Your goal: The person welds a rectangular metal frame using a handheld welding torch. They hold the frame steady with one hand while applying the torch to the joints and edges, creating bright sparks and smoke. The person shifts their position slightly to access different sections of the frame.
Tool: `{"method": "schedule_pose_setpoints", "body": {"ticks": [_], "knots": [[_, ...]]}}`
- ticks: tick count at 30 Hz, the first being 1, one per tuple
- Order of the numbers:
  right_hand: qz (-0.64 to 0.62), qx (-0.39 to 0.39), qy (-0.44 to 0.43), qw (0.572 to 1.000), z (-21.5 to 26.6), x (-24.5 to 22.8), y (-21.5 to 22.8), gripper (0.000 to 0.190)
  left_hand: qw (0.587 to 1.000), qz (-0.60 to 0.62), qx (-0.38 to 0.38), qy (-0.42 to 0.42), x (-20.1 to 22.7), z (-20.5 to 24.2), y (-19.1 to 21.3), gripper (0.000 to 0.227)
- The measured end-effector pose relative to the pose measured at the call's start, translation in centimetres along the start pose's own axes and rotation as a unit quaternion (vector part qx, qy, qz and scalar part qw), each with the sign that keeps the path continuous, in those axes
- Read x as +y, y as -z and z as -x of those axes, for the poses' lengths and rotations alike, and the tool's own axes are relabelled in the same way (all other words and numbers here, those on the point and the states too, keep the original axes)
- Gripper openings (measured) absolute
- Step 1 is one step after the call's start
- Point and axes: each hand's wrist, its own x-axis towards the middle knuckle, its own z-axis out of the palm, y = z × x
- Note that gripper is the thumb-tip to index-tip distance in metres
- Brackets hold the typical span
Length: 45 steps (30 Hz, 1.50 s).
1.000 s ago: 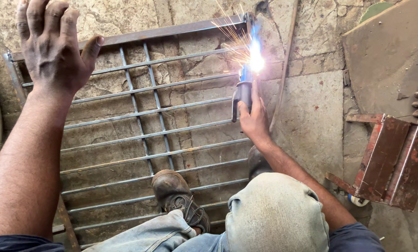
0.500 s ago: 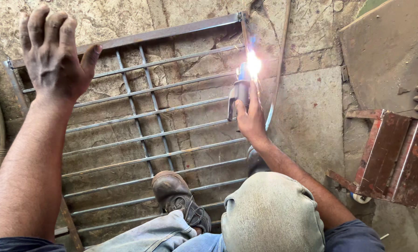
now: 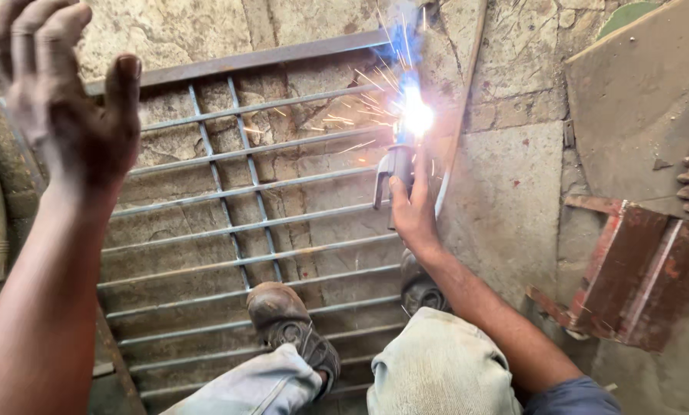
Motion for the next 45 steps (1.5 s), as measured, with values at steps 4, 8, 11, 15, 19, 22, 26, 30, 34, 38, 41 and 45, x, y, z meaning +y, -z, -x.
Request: {"method": "schedule_pose_setpoints", "body": {"ticks": [4,8,11,15,19,22,26,30,34,38,41,45], "knots": [[-0.022,0.000,-0.013,1.000,-0.9,-1.8,0.4,0.067,0.991,0.131,-0.035,-0.016,8.0,0.3,9.4,0.037],[-0.043,-0.042,-0.178,0.982,-1.7,-3.4,1.6,0.074,0.955,0.184,-0.232,0.005,15.3,8.5,18.8,0.074],[0.069,-0.079,-0.093,0.990,-1.6,-2.2,2.5,0.074,0.947,0.077,-0.309,0.054,18.6,19.5,23.0,0.049],[0.164,-0.122,-0.041,0.978,-1.2,0.3,3.5,0.073,0.964,-0.017,-0.240,0.116,22.2,29.4,25.5,0.036],[0.256,-0.176,-0.138,0.940,-1.4,0.9,4.4,0.068,0.915,0.040,-0.255,0.309,27.8,26.7,28.9,0.060],[0.267,-0.208,-0.119,0.933,-2.7,-0.4,4.7,0.055,0.870,0.082,-0.303,0.380,28.9,22.7,30.5,0.075],[0.210,-0.206,-0.070,0.953,-4.0,-2.4,5.2,0.056,0.817,0.100,-0.322,0.467,32.6,21.4,32.2,0.075],[0.031,-0.266,-0.137,0.954,-5.2,-5.7,4.9,0.045,0.788,0.118,-0.305,0.522,35.8,22.1,32.6,0.078],[0.016,-0.287,-0.222,0.932,-5.8,-10.0,5.4,0.073,0.719,0.176,-0.347,0.575,38.3,21.9,32.7,0.082],[0.069,-0.358,-0.232,0.902,-5.1,-15.8,7.1,0.081,0.693,0.177,-0.299,0.632,39.6,21.9,33.8,0.077],[0.192,-0.382,-0.229,0.875,-5.8,-20.2,9.1,0.077,0.629,0.219,-0.334,0.667,38.6,21.5,33.2,0.075],[0.428,-0.437,0.049,0.790,-7.4,-25.9,12.3,0.086,0.636,0.227,-0.342,0.653,37.1,19.9,31.8,0.079]]}}
